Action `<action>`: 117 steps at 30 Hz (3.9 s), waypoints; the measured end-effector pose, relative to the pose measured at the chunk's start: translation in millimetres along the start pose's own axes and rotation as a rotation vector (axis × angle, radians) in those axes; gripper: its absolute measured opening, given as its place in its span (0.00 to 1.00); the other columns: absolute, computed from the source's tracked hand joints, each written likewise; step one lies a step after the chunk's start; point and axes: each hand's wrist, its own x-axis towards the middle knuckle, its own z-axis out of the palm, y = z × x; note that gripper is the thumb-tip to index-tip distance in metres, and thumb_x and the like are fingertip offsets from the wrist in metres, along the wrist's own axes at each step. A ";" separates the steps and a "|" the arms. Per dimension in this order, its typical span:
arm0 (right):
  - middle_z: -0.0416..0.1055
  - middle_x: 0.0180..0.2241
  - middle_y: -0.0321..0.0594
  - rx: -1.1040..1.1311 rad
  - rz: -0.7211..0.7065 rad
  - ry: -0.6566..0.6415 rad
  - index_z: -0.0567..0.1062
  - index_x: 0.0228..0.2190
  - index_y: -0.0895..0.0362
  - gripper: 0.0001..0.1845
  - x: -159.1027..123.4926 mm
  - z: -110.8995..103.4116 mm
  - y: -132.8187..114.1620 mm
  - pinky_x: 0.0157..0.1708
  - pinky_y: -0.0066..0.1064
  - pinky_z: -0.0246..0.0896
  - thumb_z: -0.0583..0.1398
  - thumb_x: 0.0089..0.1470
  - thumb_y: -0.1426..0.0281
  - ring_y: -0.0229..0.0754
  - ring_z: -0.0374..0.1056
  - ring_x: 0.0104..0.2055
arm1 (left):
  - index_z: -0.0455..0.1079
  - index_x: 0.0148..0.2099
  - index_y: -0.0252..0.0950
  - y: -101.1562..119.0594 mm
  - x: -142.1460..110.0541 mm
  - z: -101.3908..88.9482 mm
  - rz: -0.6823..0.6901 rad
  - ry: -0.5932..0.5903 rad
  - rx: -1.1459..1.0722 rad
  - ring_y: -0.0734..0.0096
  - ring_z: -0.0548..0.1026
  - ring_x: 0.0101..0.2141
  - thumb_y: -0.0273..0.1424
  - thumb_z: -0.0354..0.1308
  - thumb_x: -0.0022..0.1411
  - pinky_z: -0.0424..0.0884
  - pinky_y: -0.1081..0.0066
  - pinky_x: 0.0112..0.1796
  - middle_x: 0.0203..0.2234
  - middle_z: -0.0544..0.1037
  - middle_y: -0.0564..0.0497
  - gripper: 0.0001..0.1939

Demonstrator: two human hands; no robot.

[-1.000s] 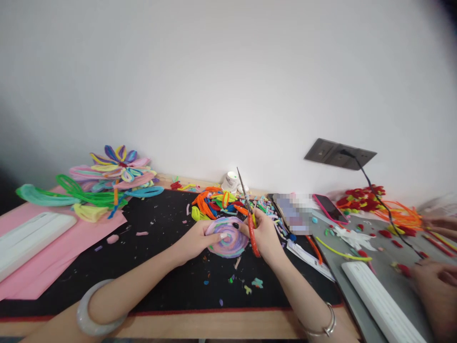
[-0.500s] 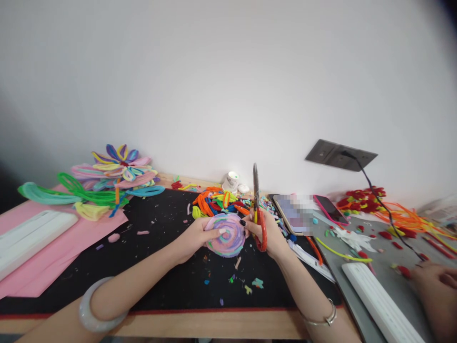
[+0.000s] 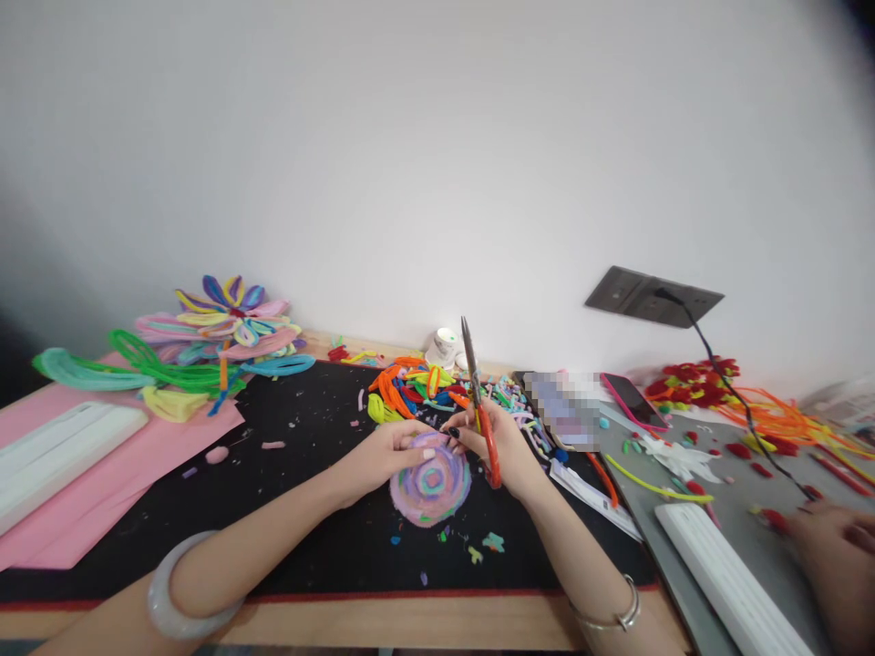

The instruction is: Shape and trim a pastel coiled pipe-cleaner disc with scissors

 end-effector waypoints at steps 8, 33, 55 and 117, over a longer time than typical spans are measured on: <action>0.72 0.29 0.37 -0.384 -0.160 0.150 0.67 0.28 0.55 0.04 -1.8 11.0 1.9 0.33 0.32 0.62 0.59 0.46 0.72 0.41 0.68 0.31 | 0.68 0.38 0.32 -4.5 2.9 -1.5 0.017 0.118 0.056 0.69 0.74 0.28 0.42 0.65 0.51 0.68 0.70 0.32 0.27 0.77 0.51 0.19; 0.68 0.24 0.31 -0.032 0.029 0.028 0.60 0.25 0.54 0.21 3.0 14.6 -4.7 0.24 0.26 0.54 0.68 0.36 0.65 0.34 0.61 0.23 | 0.65 0.30 0.34 3.3 -2.4 2.8 0.080 0.068 0.130 0.77 0.66 0.21 0.42 0.66 0.50 0.60 0.76 0.24 0.19 0.68 0.58 0.18; 0.65 0.25 0.30 0.447 0.143 -0.236 0.59 0.27 0.54 0.27 6.8 7.3 16.2 0.18 0.21 0.49 0.72 0.34 0.66 0.30 0.57 0.20 | 0.67 0.32 0.32 3.4 -4.2 3.2 -0.014 -0.085 -0.131 0.78 0.70 0.25 0.37 0.69 0.50 0.65 0.76 0.30 0.23 0.74 0.55 0.17; 0.73 0.33 0.50 -1.406 0.133 0.130 0.66 0.38 0.60 0.21 -32.0 40.8 3.2 0.31 0.35 0.62 0.57 0.54 0.54 0.55 0.73 0.37 | 0.76 0.44 0.31 1.5 2.2 -7.2 0.262 0.514 -0.071 0.59 0.79 0.35 0.39 0.65 0.53 0.73 0.64 0.40 0.34 0.83 0.45 0.20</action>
